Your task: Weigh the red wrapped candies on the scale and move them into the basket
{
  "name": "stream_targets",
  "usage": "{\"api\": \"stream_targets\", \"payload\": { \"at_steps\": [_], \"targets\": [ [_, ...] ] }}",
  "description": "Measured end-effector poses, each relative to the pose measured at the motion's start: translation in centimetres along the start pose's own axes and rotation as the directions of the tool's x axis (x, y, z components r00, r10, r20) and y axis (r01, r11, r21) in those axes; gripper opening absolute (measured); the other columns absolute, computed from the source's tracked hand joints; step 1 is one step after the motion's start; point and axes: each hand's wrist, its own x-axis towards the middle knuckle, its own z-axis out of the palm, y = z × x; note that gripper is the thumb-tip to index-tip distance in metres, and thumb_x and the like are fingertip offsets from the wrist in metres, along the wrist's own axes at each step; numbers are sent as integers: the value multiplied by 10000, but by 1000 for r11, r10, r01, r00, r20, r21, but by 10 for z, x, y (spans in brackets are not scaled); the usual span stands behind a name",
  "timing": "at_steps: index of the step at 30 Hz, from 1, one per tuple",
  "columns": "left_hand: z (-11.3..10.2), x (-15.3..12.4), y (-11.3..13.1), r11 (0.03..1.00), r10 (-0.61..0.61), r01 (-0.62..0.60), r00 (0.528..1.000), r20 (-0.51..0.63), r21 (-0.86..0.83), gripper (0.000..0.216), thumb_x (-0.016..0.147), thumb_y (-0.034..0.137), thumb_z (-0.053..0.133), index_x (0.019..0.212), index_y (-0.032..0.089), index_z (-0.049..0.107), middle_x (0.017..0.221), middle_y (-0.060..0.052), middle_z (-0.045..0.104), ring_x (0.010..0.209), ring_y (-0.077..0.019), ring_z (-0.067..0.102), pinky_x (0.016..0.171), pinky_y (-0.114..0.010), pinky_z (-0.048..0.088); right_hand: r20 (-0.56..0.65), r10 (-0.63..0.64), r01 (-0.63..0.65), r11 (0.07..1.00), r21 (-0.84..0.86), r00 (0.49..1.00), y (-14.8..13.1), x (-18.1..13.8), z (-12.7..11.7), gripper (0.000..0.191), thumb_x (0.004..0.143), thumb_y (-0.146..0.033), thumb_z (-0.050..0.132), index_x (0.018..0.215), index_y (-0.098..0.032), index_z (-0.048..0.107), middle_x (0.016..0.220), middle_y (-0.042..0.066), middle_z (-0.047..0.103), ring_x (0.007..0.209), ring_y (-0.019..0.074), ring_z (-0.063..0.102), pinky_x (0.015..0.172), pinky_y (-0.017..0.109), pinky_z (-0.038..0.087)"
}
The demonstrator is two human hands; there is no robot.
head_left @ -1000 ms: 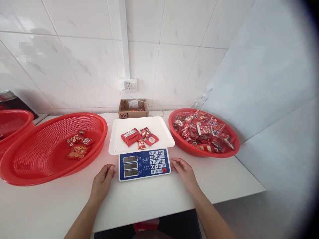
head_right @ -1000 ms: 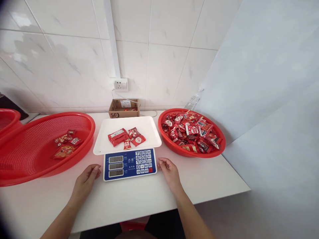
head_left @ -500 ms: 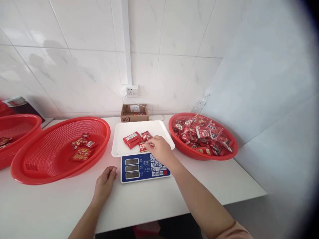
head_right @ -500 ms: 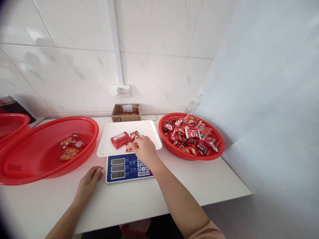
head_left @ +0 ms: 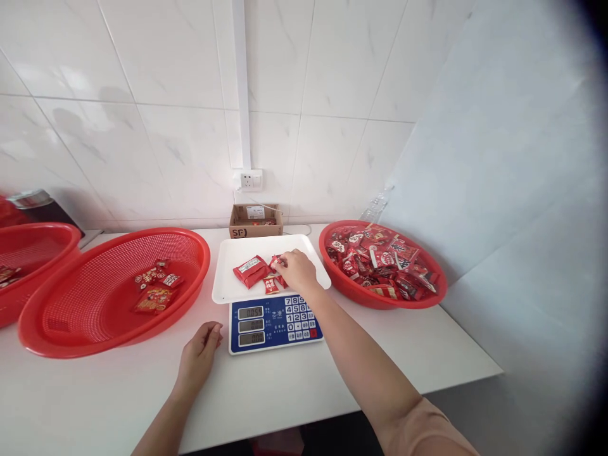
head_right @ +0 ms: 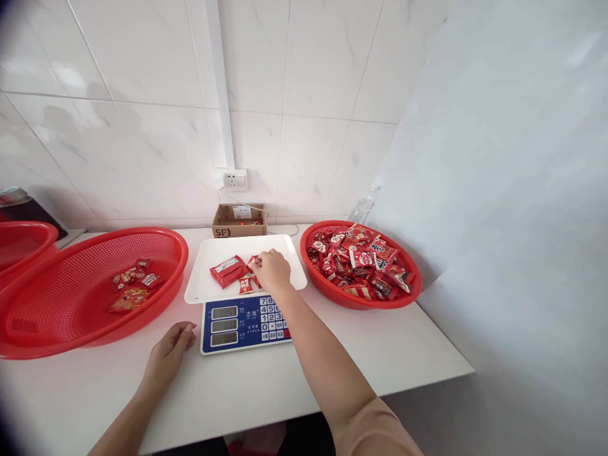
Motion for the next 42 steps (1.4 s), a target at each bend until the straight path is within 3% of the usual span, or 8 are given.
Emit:
{"api": "stream_targets", "payload": {
  "at_steps": [4,6,9,12,18,23,33,42],
  "targets": [
    [0,-1,1,1000,-4,4,1000,-8,0,398,723,583,444,812,218,573,684,-5,606,688,-174,592,673,-289,485,-65,20,-5,974,226,998,-1,-4,-4,134,778,-283,539,735,-197,631,875,38,595,810,153,557,687,266,413],
    [0,-1,0,1000,-12,12,1000,-1,24,401,729,583,432,822,218,571,695,-5,613,700,-173,595,679,-286,483,-92,91,-37,882,469,992,1,-11,-10,134,756,-310,566,730,-190,618,832,31,605,770,148,571,696,271,432],
    [0,0,-2,999,-22,21,1000,11,45,411,727,590,422,833,221,567,711,-7,622,716,-177,604,692,-289,485,69,203,-164,502,849,977,7,-25,-20,190,708,-376,613,756,-195,587,752,10,621,708,150,607,612,257,467],
    [0,2,-2,999,-29,28,1000,8,47,428,703,605,432,834,222,571,708,-8,628,716,-183,612,697,-293,490,242,237,-271,99,958,941,14,-40,-30,240,628,-350,695,711,-199,528,699,-16,634,668,144,638,542,220,479],
    [0,2,-1,998,-34,34,999,-2,62,436,692,611,437,841,225,576,720,-17,638,712,-190,616,686,-298,495,333,208,-301,-169,938,920,20,-62,-40,284,589,-269,751,778,-203,550,753,-12,671,721,138,660,541,178,501],
    [0,3,-5,998,-30,30,1000,2,61,441,709,612,429,848,220,572,727,-17,639,723,-187,618,699,-301,495,324,183,-283,-217,934,928,26,-73,-45,228,627,-248,741,823,-192,640,758,-25,652,695,76,620,611,153,500],
    [0,3,-6,997,-26,26,1000,7,73,422,725,592,426,856,218,572,731,-18,642,732,-187,619,704,-302,488,100,292,-115,34,993,951,45,-95,-53,235,608,-308,756,799,-208,662,727,-22,612,617,84,542,554,220,420],
    [1,3,-5,997,-25,25,1000,-3,77,409,723,586,432,844,224,578,714,-6,633,710,-170,612,688,-278,488,181,363,-186,-21,982,914,60,-105,-55,240,574,-270,777,781,-223,667,781,-22,628,712,108,579,689,255,480]
  ]
}}
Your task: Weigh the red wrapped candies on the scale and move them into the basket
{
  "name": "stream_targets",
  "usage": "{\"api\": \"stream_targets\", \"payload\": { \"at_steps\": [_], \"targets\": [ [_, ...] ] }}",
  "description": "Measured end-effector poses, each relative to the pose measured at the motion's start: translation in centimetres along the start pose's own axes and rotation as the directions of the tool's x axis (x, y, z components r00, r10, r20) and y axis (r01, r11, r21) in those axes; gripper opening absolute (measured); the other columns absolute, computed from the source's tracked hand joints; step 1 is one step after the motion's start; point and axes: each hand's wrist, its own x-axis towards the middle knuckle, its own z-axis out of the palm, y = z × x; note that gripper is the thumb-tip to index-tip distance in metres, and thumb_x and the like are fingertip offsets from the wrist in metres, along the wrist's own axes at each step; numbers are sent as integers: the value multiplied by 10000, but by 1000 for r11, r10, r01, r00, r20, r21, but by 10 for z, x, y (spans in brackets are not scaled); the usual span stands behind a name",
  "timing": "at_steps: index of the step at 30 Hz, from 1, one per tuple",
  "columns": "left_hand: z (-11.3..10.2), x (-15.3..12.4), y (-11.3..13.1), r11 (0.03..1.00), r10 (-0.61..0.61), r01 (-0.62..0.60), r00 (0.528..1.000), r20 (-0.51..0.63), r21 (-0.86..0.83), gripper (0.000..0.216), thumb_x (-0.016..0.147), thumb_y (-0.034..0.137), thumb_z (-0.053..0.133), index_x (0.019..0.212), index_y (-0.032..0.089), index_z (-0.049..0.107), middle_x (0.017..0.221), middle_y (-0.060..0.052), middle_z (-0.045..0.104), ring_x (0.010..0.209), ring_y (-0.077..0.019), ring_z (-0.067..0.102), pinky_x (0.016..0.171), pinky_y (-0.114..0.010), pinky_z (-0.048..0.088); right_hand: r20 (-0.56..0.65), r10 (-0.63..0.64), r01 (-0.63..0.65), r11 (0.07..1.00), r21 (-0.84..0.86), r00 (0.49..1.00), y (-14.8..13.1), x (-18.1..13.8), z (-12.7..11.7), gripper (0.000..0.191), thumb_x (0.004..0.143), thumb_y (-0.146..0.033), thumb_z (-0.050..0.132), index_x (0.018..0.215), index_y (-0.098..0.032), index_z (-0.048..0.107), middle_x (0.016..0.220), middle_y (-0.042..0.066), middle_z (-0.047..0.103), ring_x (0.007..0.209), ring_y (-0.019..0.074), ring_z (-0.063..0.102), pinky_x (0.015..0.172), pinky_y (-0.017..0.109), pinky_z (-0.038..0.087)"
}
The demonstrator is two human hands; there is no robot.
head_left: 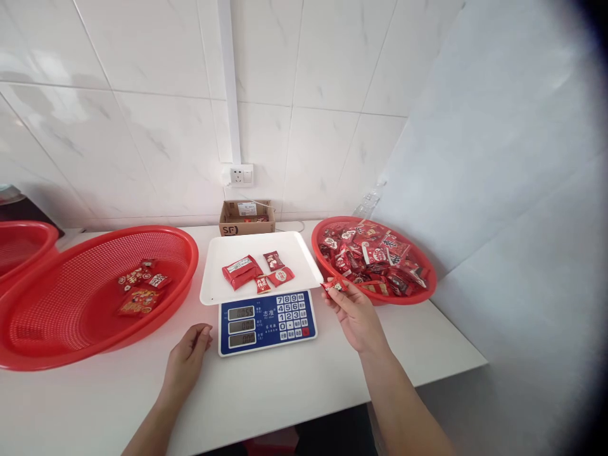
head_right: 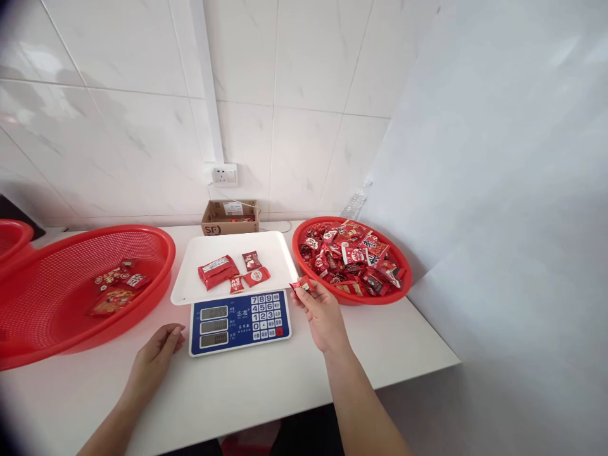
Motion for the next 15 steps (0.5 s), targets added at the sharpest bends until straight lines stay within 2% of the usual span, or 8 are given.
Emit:
{"api": "stream_targets", "payload": {
  "at_steps": [6,11,15],
  "targets": [
    [0,-1,5,1000,-17,17,1000,0,-13,419,709,592,434,843,221,576,728,-13,634,716,-176,608,695,-287,490,15,5,-5,1000,-20,1000,1,-1,-2,302,554,-247,784,837,-235,679,827,-13,653,790,130,594,820,301,473],
    [-1,-2,6,1000,-20,20,1000,1,1,421,715,590,428,856,221,573,739,-15,632,728,-183,606,710,-299,487,28,12,-11,999,-39,1000,3,-3,-1,280,560,-257,782,819,-226,681,790,-9,657,774,135,596,814,309,481],
    [0,-2,3,1000,3,-3,1000,5,-14,416,727,591,421,850,221,567,718,-13,623,716,-181,603,699,-296,489,25,-25,27,996,-80,999,3,-3,-1,248,607,-295,754,832,-222,678,836,7,660,785,142,595,799,319,486]
  ]
}}
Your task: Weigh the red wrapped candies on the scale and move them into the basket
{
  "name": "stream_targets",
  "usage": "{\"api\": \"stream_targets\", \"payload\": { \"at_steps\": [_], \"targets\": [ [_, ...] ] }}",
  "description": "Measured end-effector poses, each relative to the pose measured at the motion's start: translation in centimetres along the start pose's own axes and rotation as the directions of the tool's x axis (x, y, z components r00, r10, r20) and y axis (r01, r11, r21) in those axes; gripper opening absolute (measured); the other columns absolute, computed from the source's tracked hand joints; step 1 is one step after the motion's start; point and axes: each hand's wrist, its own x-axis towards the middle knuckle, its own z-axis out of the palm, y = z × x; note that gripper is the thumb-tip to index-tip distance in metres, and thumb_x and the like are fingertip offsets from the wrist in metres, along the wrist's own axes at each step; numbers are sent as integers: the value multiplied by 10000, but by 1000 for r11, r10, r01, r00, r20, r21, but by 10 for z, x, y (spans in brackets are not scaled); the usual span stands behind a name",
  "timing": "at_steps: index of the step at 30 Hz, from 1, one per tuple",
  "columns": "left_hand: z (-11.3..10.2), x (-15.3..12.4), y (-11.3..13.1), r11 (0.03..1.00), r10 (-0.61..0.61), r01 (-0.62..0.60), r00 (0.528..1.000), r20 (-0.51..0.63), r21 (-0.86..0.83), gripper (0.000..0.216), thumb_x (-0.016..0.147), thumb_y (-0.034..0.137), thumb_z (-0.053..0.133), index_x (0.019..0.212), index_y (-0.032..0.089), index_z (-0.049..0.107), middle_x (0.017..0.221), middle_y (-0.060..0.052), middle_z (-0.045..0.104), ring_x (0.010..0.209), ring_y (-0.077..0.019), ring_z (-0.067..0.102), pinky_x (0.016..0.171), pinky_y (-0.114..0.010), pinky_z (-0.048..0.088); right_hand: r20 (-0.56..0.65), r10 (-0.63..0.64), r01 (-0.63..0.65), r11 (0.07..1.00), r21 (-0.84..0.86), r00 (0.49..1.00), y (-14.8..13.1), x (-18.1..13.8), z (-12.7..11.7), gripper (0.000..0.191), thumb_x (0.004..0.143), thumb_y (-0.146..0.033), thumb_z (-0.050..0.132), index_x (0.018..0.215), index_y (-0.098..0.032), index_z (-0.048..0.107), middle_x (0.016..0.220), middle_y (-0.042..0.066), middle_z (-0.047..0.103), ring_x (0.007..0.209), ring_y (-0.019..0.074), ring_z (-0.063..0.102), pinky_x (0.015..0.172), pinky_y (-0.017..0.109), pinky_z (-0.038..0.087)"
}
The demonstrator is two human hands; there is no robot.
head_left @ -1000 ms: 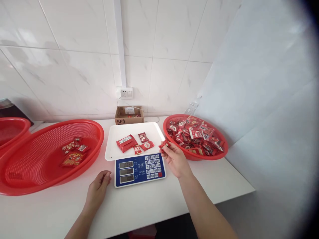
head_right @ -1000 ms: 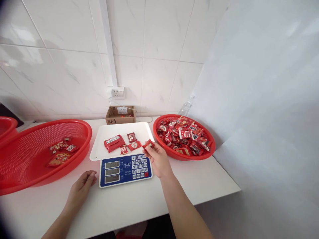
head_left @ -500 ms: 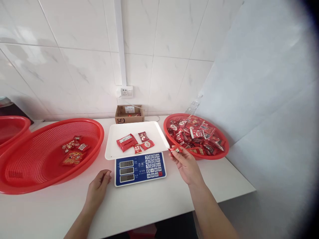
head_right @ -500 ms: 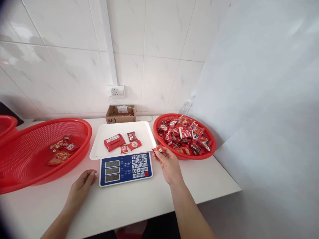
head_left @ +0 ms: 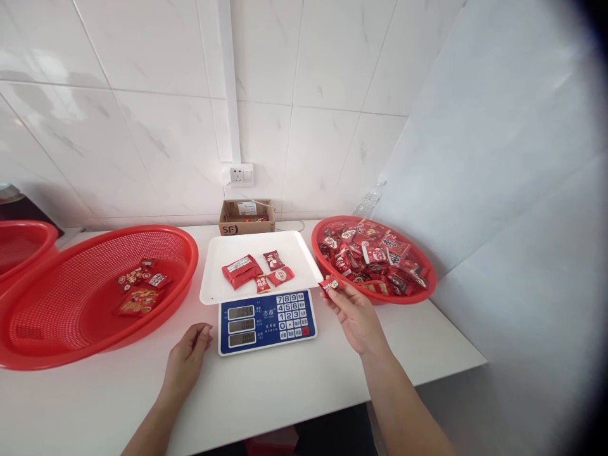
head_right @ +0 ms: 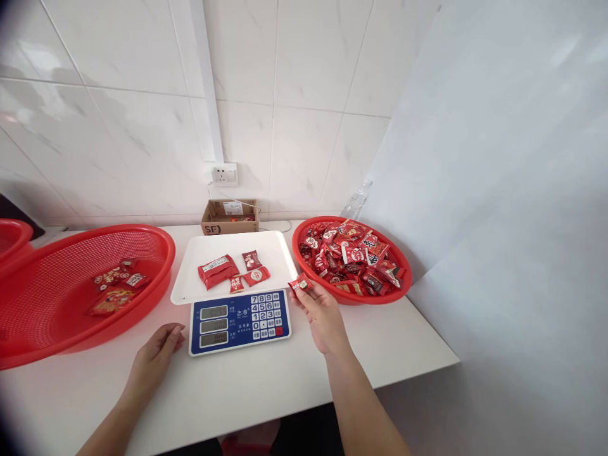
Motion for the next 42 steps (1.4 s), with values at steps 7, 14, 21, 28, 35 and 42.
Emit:
{"api": "stream_targets", "payload": {
  "at_steps": [7,14,21,28,35,42],
  "targets": [
    [0,0,1,1000,1,-1,1000,1,24,391,739,573,420,836,224,568,713,-10,625,708,-177,602,684,-285,482,-159,-294,221,905,-365,943,-10,13,-18,473,670,-379,688,1106,-235,574,893,37,653,789,177,603,773,374,492],
    [0,-2,5,1000,8,-8,1000,1,6,378,736,555,421,825,218,567,684,-7,612,687,-173,592,677,-282,481,-193,-513,220,637,-739,836,-26,35,-36,499,720,-430,593,1147,-174,564,847,75,655,737,203,617,786,405,473],
    [0,-2,1,1000,-2,2,1000,6,-16,386,746,563,423,845,219,565,722,-8,618,716,-172,603,710,-290,484,-191,-550,232,606,-761,813,-24,36,-40,519,716,-425,593,1165,-168,553,872,89,656,744,207,614,780,408,471],
    [0,-2,2,1000,-1,1,1000,2,-11,396,750,568,418,849,214,565,725,-13,624,727,-181,611,711,-299,483,-38,-474,316,643,-698,880,-13,32,-18,419,721,-392,606,1103,-220,590,947,70,654,812,205,604,793,384,469],
    [0,-3,4,1000,-2,2,1000,-4,-21,386,745,563,424,836,216,566,717,-8,616,719,-175,605,708,-292,483,287,-384,477,631,-611,877,9,46,36,278,747,-281,568,1010,-291,660,1021,31,649,848,189,596,776,342,476],
    [1,-2,-1,999,-3,3,1000,-1,-49,389,746,562,434,853,215,572,730,-8,619,727,-174,607,727,-300,484,333,-348,479,697,-533,876,11,43,48,356,761,-306,565,1114,-317,601,1120,16,615,937,191,588,832,364,472]
  ]
}}
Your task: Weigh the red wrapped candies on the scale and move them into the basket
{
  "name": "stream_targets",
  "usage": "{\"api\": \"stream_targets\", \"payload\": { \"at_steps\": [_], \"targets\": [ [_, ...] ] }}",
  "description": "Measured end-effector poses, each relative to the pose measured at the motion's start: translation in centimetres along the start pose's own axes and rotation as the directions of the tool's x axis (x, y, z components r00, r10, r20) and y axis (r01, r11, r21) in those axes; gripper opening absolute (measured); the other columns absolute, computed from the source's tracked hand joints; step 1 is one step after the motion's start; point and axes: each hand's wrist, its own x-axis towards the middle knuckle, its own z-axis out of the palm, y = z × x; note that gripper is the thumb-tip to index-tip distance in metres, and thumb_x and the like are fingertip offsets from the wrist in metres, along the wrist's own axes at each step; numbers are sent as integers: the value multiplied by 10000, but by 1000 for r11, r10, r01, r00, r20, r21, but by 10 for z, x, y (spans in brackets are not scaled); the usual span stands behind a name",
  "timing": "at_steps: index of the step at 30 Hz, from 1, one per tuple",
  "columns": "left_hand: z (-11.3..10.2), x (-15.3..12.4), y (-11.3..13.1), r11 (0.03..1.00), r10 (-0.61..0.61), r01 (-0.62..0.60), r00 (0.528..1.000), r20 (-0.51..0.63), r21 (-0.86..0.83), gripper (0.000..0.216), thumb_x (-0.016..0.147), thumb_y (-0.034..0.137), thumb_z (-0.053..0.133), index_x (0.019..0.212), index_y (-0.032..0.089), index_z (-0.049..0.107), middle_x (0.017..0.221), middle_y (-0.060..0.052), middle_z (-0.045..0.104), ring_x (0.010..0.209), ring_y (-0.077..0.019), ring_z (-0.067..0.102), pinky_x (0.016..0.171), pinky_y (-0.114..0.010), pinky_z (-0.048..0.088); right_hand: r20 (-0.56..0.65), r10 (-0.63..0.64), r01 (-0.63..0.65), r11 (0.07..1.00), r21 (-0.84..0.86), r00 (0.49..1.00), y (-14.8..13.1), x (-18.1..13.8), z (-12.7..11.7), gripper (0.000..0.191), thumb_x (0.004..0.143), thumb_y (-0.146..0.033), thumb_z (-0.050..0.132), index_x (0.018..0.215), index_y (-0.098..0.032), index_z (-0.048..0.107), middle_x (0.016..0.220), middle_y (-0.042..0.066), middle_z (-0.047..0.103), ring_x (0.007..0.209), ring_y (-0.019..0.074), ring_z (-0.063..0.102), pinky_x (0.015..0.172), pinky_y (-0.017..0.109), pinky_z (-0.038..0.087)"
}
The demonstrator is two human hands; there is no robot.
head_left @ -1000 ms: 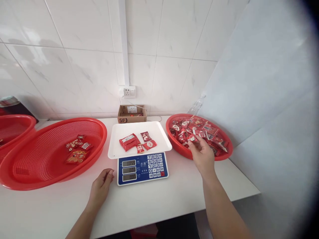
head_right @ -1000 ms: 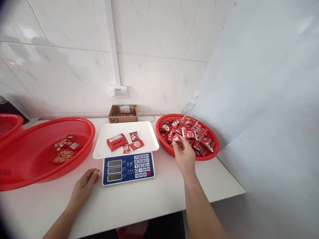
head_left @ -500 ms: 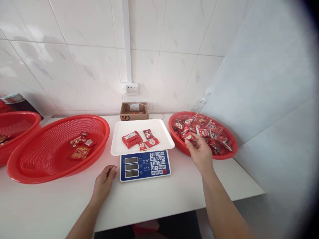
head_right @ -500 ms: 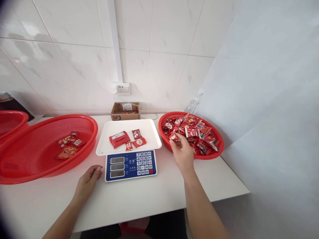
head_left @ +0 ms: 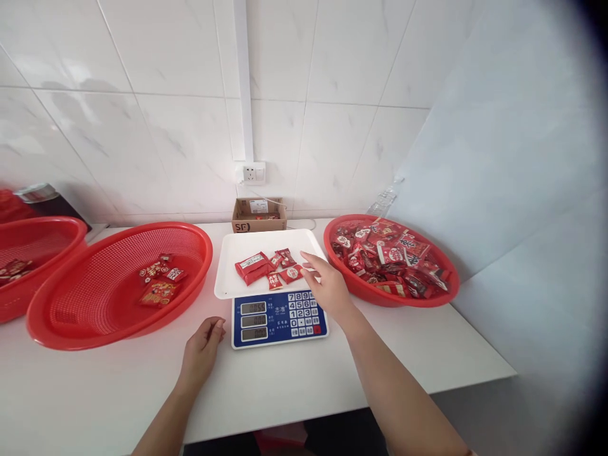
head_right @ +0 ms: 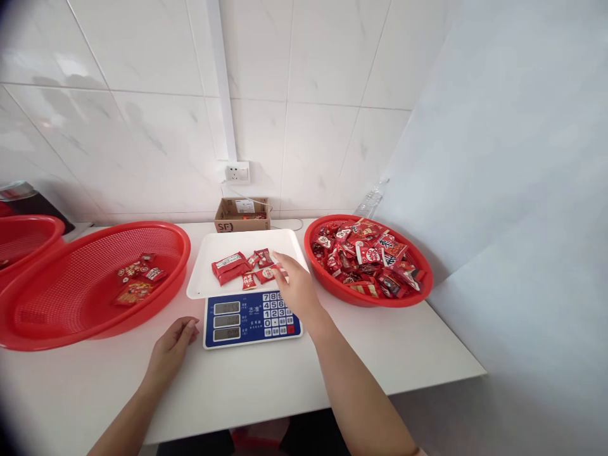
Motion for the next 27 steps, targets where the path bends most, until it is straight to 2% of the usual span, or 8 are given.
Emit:
{"api": "stream_targets", "payload": {
  "at_steps": [4,8,13,16,21,27],
  "targets": [
    [0,1,0,1000,22,-22,1000,2,8,380,755,555,427,846,215,568,713,-5,609,714,-169,596,713,-291,484,-150,61,-66,997,-26,987,8,-25,-20,278,746,-361,592,1004,-275,652,1028,40,647,881,200,595,811,360,472],
    [0,1,2,998,31,-31,1000,2,49,365,760,546,418,833,221,567,700,0,607,694,-164,585,688,-279,477,-249,206,-221,975,-34,946,37,-57,-37,303,742,-410,588,984,-235,643,927,55,659,794,196,603,760,363,475],
    [0,-1,5,998,16,-16,1000,5,56,370,762,550,410,837,220,561,713,-1,602,707,-167,583,701,-283,473,-265,446,-421,895,148,855,73,-81,-41,355,678,-449,638,933,-202,630,800,44,645,632,173,585,644,350,489],
    [0,-1,6,999,4,-4,1000,5,41,372,761,550,410,842,218,559,717,-1,602,714,-163,583,714,-281,471,-218,520,-478,850,219,826,81,-83,-37,370,652,-446,659,925,-199,618,787,40,636,610,172,579,623,345,490],
    [1,-1,7,999,-2,3,1000,-6,32,372,749,548,425,827,214,567,692,-2,601,690,-162,580,690,-277,475,-182,493,-475,869,137,851,89,-85,-32,379,685,-452,620,968,-200,599,780,33,627,639,182,588,678,366,486],
    [0,-2,10,999,-3,3,1000,-13,40,360,754,543,427,826,220,570,702,1,603,698,-158,578,693,-275,475,-182,394,-415,905,-97,901,96,-94,-28,377,745,-428,525,1024,-184,593,856,58,644,753,188,594,760,358,473]
  ]
}}
